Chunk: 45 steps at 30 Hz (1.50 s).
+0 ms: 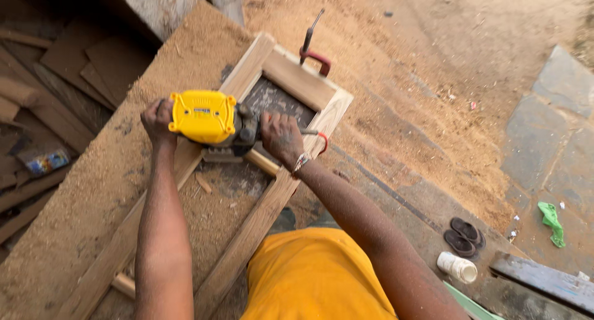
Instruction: The person uses a yellow electric router to shape the edges of a wooden frame clamped to a workbench. They guide the tool along the wood, creating a groove, and later use a small hand tool to clean up the routed area.
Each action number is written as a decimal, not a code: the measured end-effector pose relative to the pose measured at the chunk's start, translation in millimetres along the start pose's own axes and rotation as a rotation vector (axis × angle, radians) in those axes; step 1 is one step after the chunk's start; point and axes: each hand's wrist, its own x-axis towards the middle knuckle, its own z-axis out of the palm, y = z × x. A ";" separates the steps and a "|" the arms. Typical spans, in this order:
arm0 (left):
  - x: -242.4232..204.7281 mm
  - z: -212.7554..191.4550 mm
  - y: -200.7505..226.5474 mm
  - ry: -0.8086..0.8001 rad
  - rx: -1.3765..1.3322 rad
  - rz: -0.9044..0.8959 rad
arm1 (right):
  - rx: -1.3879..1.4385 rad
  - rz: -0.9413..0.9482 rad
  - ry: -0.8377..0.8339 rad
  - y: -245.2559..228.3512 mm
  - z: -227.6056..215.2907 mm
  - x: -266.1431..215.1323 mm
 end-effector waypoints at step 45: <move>-195.8 106.0 55.2 0.411 0.011 -0.285 | 0.132 -0.379 -0.169 154.3 -28.7 -80.3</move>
